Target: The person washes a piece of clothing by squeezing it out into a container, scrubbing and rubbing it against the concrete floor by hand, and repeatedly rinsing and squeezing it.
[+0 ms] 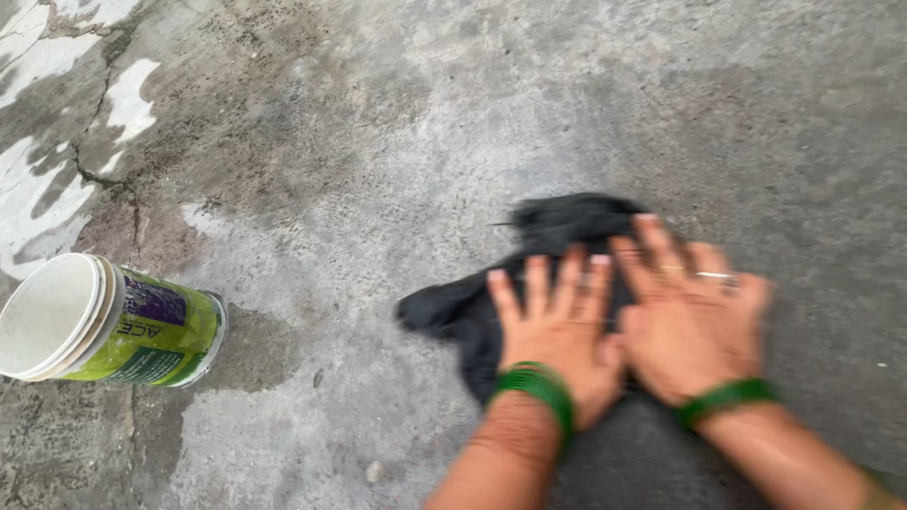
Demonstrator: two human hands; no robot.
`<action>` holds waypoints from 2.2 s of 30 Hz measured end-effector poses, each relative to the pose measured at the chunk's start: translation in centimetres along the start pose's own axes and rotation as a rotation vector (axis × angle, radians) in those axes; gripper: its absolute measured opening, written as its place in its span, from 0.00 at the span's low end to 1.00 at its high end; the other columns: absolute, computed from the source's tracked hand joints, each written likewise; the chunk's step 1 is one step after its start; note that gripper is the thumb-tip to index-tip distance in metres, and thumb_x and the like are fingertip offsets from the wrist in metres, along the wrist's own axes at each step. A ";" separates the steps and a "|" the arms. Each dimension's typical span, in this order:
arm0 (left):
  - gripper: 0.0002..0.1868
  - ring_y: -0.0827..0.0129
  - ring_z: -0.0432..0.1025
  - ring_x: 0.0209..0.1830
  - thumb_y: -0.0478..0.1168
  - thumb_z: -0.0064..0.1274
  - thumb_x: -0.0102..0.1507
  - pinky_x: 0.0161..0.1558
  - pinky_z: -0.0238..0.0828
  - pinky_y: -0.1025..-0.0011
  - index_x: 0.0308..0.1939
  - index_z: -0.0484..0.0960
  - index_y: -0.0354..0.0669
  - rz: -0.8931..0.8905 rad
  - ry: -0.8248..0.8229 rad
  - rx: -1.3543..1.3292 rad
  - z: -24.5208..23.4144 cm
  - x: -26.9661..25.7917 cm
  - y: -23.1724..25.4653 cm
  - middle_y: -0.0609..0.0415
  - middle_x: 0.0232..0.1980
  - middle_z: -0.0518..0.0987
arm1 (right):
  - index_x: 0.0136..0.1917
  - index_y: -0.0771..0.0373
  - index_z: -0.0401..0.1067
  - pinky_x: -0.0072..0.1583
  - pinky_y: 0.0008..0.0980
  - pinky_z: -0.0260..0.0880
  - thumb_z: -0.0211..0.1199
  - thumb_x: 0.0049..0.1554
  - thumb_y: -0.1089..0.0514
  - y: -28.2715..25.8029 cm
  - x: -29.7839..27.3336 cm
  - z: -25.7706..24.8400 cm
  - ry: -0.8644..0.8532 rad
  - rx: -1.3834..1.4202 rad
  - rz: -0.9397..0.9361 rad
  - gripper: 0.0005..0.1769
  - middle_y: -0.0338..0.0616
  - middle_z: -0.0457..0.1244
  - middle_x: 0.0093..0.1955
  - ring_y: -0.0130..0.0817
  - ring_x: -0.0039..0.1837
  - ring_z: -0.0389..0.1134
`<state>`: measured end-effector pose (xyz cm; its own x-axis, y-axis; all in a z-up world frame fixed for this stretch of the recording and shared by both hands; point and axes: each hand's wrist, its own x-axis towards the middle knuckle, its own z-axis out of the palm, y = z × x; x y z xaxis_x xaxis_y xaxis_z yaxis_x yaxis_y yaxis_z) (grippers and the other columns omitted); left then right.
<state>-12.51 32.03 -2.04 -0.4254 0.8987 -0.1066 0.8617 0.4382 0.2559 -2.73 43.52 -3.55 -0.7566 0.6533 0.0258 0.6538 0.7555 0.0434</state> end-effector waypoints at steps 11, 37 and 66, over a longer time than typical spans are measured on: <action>0.45 0.53 0.33 0.83 0.61 0.40 0.61 0.72 0.17 0.33 0.80 0.46 0.60 0.148 -0.057 -0.014 -1.0 9.8 -0.1 0.60 0.84 0.40 | 0.78 0.49 0.57 0.62 0.72 0.42 0.51 0.52 0.38 3.7 9.4 3.4 0.033 -0.042 0.229 0.42 0.43 0.38 0.86 0.56 0.76 0.45; 0.33 0.55 0.35 0.84 0.53 0.34 0.68 0.75 0.17 0.35 0.79 0.53 0.61 0.173 0.111 -0.054 1.0 14.5 3.9 0.60 0.85 0.42 | 0.74 0.51 0.66 0.61 0.61 0.51 0.57 0.50 0.46 7.5 9.8 1.4 0.068 -0.065 0.214 0.38 0.39 0.50 0.83 0.47 0.72 0.54; 0.49 0.45 0.33 0.82 0.59 0.46 0.59 0.72 0.15 0.31 0.78 0.48 0.42 0.078 -0.023 -0.083 -1.4 7.9 4.3 0.51 0.83 0.44 | 0.71 0.50 0.68 0.62 0.54 0.55 0.57 0.48 0.53 6.4 7.0 -0.6 0.012 0.044 0.014 0.36 0.35 0.50 0.82 0.43 0.70 0.57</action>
<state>-12.62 41.01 -0.41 -0.3504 0.9306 -0.1053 0.8658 0.3648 0.3425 -3.88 52.91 -2.53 -0.7475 0.6631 0.0384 0.6636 0.7481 -0.0009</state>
